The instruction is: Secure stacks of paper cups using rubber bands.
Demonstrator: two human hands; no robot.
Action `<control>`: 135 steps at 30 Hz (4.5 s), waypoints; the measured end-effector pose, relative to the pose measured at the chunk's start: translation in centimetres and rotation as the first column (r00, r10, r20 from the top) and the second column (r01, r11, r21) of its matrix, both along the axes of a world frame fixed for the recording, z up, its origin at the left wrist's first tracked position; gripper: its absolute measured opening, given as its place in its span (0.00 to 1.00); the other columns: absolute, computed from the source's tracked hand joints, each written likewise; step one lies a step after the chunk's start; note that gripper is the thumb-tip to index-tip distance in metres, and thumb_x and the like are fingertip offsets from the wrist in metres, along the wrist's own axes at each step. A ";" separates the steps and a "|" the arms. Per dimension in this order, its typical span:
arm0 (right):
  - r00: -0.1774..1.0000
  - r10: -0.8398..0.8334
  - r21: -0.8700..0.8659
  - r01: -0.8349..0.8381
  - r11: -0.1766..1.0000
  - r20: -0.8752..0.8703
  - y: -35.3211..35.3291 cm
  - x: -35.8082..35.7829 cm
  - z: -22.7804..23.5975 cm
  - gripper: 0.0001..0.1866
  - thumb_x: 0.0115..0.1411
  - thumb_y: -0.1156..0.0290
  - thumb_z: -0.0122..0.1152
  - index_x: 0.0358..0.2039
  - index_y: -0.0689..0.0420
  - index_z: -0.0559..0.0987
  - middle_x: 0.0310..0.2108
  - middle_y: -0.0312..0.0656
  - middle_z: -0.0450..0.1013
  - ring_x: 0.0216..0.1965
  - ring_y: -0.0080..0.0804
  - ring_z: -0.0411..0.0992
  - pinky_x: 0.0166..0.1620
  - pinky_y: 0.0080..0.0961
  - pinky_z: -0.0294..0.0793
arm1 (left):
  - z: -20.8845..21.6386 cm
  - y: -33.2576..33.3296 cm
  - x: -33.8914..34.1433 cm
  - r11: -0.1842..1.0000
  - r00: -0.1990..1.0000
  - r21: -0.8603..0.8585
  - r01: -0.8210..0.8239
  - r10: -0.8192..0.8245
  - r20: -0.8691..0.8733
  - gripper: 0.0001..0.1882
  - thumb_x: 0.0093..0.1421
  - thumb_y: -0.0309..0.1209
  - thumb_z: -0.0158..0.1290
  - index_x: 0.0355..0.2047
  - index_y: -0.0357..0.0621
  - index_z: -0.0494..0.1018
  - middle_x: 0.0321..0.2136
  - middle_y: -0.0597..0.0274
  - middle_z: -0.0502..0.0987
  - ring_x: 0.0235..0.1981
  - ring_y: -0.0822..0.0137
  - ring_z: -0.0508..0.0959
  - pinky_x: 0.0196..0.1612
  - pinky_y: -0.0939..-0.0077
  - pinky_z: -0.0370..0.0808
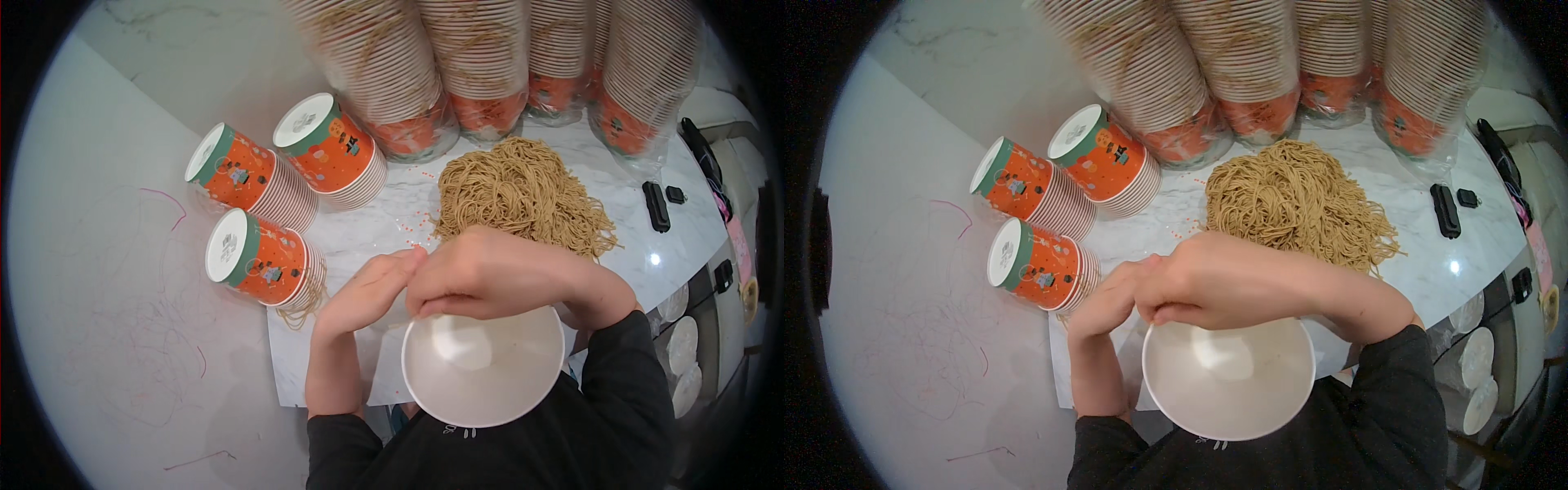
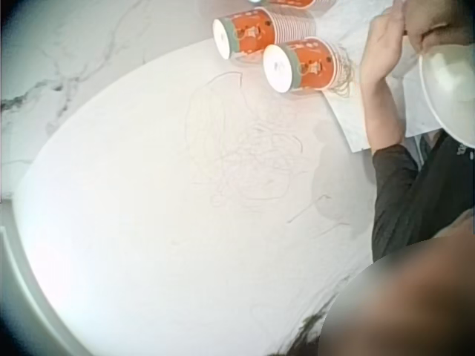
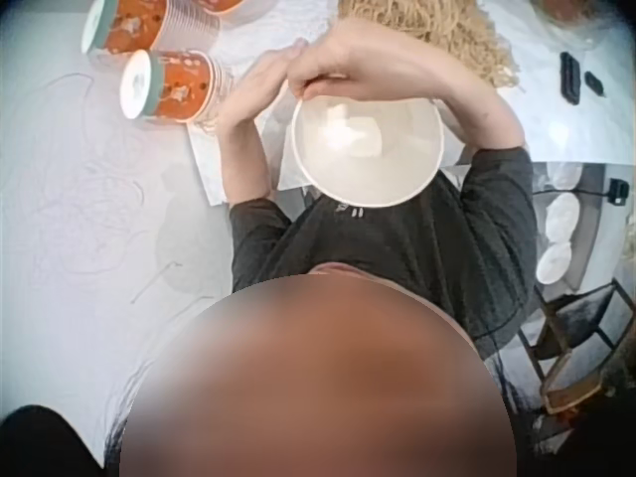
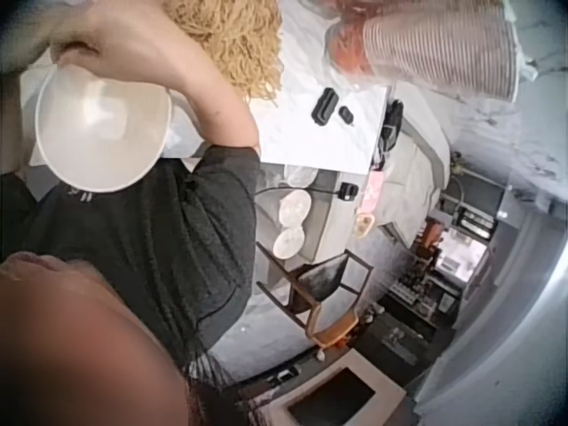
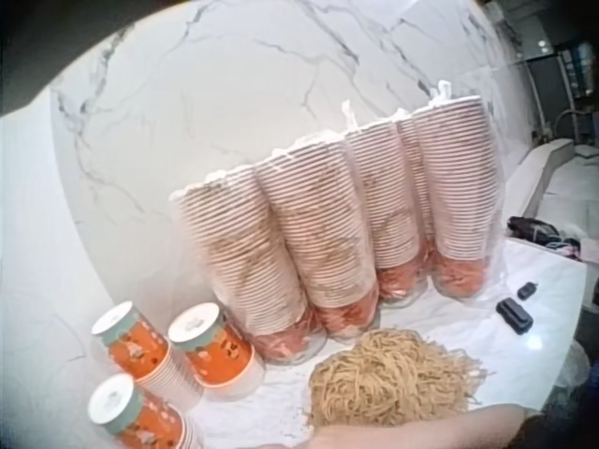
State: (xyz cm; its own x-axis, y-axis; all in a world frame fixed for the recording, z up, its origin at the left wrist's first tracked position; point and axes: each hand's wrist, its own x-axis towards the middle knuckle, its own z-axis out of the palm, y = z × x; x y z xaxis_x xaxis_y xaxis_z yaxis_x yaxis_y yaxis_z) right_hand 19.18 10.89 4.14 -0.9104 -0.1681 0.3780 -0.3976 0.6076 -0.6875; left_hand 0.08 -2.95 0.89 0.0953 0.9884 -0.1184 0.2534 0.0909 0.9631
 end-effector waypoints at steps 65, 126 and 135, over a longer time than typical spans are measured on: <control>0.936 -0.204 -0.331 0.296 0.896 0.286 -0.5 -6.9 -4.4 0.07 0.59 0.71 0.63 0.37 0.59 0.80 0.27 0.32 0.77 0.27 0.15 0.71 0.31 0.19 0.70 | -1.6 -2.7 -4.5 0.924 0.825 -0.142 -0.355 0.382 0.417 0.42 0.65 0.23 0.46 0.77 0.56 0.43 0.45 0.54 0.78 0.46 0.69 0.80 0.51 0.72 0.78; 0.930 -0.365 -0.019 0.366 0.930 0.045 -2.9 -5.4 -3.5 0.06 0.57 0.73 0.67 0.34 0.61 0.83 0.30 0.43 0.78 0.34 0.41 0.76 0.35 0.34 0.75 | -4.9 -5.0 -1.2 0.775 0.642 -0.004 -0.632 0.527 0.556 0.08 0.62 0.23 0.61 0.41 0.40 0.76 0.36 0.68 0.79 0.36 0.77 0.79 0.38 0.82 0.75; 0.933 -0.343 0.049 0.350 0.936 -0.108 -2.9 -5.9 -4.7 0.06 0.61 0.72 0.59 0.34 0.61 0.75 0.33 0.49 0.73 0.39 0.51 0.74 0.43 0.43 0.73 | -5.4 -4.5 -0.9 0.726 0.644 0.078 -0.683 0.548 0.534 0.07 0.61 0.19 0.59 0.38 0.40 0.75 0.33 0.66 0.78 0.34 0.76 0.78 0.35 0.82 0.72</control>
